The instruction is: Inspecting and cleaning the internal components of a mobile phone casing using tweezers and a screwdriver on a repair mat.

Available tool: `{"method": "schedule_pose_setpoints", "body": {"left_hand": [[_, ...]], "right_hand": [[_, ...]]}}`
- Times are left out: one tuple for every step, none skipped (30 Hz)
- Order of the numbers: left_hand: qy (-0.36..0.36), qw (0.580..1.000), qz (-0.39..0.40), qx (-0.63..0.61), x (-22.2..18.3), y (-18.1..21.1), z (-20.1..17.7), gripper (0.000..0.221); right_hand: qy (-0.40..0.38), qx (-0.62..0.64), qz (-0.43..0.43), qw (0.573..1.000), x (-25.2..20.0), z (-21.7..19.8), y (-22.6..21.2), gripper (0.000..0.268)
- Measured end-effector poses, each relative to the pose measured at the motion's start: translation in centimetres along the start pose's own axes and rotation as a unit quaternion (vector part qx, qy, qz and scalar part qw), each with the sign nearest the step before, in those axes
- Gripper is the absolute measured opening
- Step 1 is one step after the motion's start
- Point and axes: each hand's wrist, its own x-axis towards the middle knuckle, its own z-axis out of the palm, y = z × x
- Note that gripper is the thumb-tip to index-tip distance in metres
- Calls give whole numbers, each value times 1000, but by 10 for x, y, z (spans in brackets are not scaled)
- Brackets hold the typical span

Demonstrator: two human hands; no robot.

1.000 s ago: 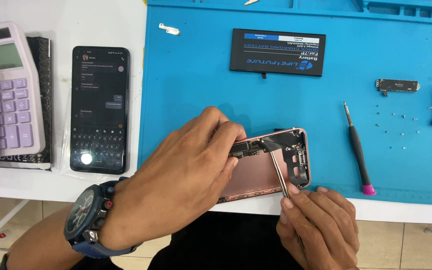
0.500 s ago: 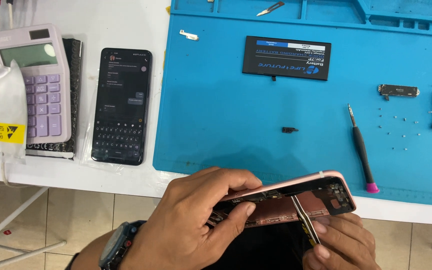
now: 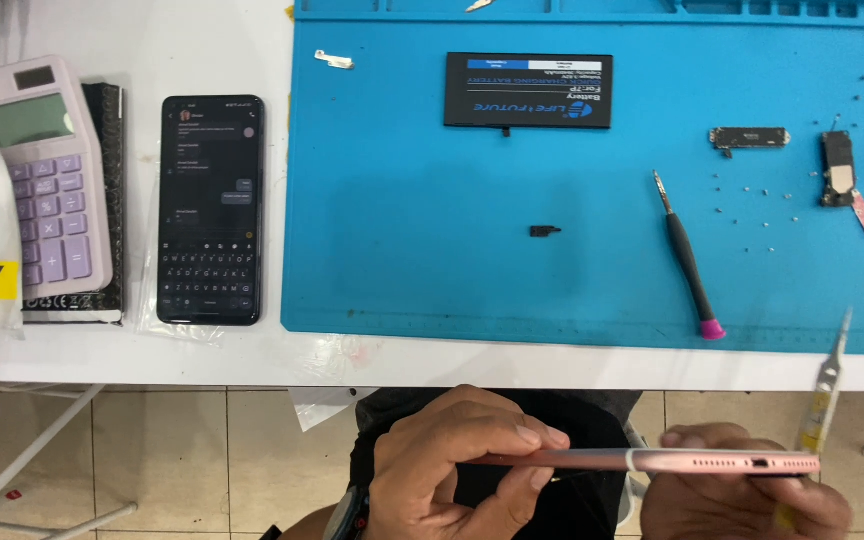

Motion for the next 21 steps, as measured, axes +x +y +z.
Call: {"method": "schedule_pose_setpoints", "body": {"left_hand": [[-1, 999, 7, -32, -3, -4, 2, 10], [-2, 998, 12, -64, -7, -8, 4, 11], [-9, 998, 10, -64, -10, -14, 4, 11], [-18, 996, 26, -87, -13, -19, 3, 12], [-28, 993, 42, -110, -16, -25, 3, 13], [-32, 993, 41, -109, -17, -27, 4, 13], [-27, 992, 59, -112, -18, -29, 5, 13], [-20, 990, 78, -114, -19, -30, 6, 15], [-23, 990, 78, -113, -19, -32, 5, 15], [-26, 990, 84, -111, -19, -34, 5, 15], [-30, 989, 90, -109, -20, -37, 5, 16], [-31, 990, 89, -109, -20, -37, 6, 16], [-19, 989, 96, -113, -21, -38, 7, 15], [-6, 988, 102, -116, -22, -39, 9, 14], [-6, 988, 101, -116, -24, -40, 8, 14], [-4, 988, 96, -122, -26, -41, 8, 14], [-2, 988, 90, -128, -27, -42, 8, 14], [-2, 988, 90, -127, -27, -41, 9, 14], [4, 987, 99, -123, -26, -41, 10, 12], [9, 987, 107, -118, -26, -39, 10, 10], [10, 987, 106, -117, -26, -40, 12, 10]], "right_hand": [[-46, -2, -31, 998, 1, 13, -3, 46], [-92, -4, -61, 994, 1, 25, -6, 60], [-85, -7, -60, 995, 8, 28, -23, 60], [-175, -4, -10, 985, 16, 32, -40, 69], [-260, -1, 44, 965, 23, 35, -56, 83], [-257, 0, 46, 965, 18, 48, -63, 83], [-232, 35, 62, 970, 14, 62, -70, 63], [-208, 70, 77, 973, 10, 76, -77, 46], [-206, 71, 78, 973, 12, 84, -77, 46], [-215, 88, 51, 971, 15, 92, -78, 36], [-224, 105, 24, 969, 17, 100, -78, 27], [-223, 105, 24, 969, 18, 99, -77, 27], [-233, 123, 27, 964, 18, 98, -75, 29], [-243, 140, 31, 959, 18, 97, -74, 33], [-243, 140, 32, 959, 16, 99, -75, 33], [-228, 135, 27, 964, 15, 101, -75, 29], [-213, 130, 21, 968, 13, 103, -76, 25], [-213, 130, 21, 968, 16, 103, -76, 25], [-230, 125, 4, 965, 18, 103, -76, 24], [-247, 121, -12, 961, 21, 103, -76, 23], [-247, 121, -11, 961, 18, 104, -75, 23]]}}
